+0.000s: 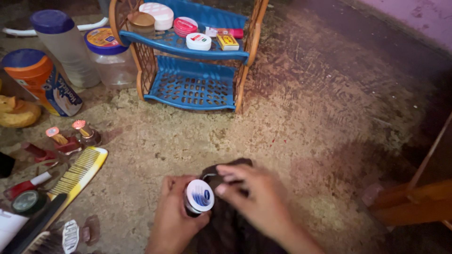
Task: The person sits on the floor and wipes various small personal care items, including tubes, jars, and a matchbox, using a dark cloth. After wiping each item, the person places it onto a blue plastic three-tiered rack.
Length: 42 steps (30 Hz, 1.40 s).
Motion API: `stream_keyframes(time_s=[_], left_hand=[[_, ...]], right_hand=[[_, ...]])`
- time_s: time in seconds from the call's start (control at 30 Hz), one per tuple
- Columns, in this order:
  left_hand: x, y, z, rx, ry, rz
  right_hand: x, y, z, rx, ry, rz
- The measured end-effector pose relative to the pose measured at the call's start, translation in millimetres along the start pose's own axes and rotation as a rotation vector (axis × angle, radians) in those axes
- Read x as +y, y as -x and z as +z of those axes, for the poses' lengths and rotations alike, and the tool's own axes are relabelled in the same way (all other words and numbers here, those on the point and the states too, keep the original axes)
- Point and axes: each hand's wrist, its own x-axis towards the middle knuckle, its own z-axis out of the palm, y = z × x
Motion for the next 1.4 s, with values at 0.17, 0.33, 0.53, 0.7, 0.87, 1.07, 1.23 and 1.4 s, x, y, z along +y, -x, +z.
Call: stream_keyframes(time_s=[0.17, 0.33, 0.53, 0.7, 0.87, 1.07, 1.23, 1.4], left_hand=[[11.9, 0.8, -7.8, -0.182, 0.013, 0.001], [13.1, -10.3, -28.0, -0.033, -0.271, 0.534], [15.8, -16.7, -38.2, -0.311, -0.319, 0.351], [30.1, -7.6, -19.7, -0.239, -0.348, 0.286], [27.4, -5.4, -5.4, -0.059, -0.554, 0.284], [0.6, 8.4, -8.8, 0.03, -0.478, 0.381], [-8.9, 12.5, 3.3, 0.14, -0.444, 0.357], [-14.2, 20.8, 13.6, 0.186, -0.144, 0.054]], right_hand=[[10.8, -12.8, 54.7, -0.172, -0.545, 0.155], [31.2, -16.5, 68.4, -0.399, -1.245, 0.45], [39.8, 12.9, 93.6, -0.451, -1.724, 0.544], [55.3, 22.3, 93.7, -0.328, -1.782, 0.644], [46.6, 20.3, 88.8, -0.212, -1.592, 0.732], [31.3, 14.4, 89.5, -0.236, -1.401, 0.687], [29.1, 20.1, 98.6, -0.158, -1.342, 0.59], [21.6, 26.2, 105.2, 0.014, -1.192, 0.367]])
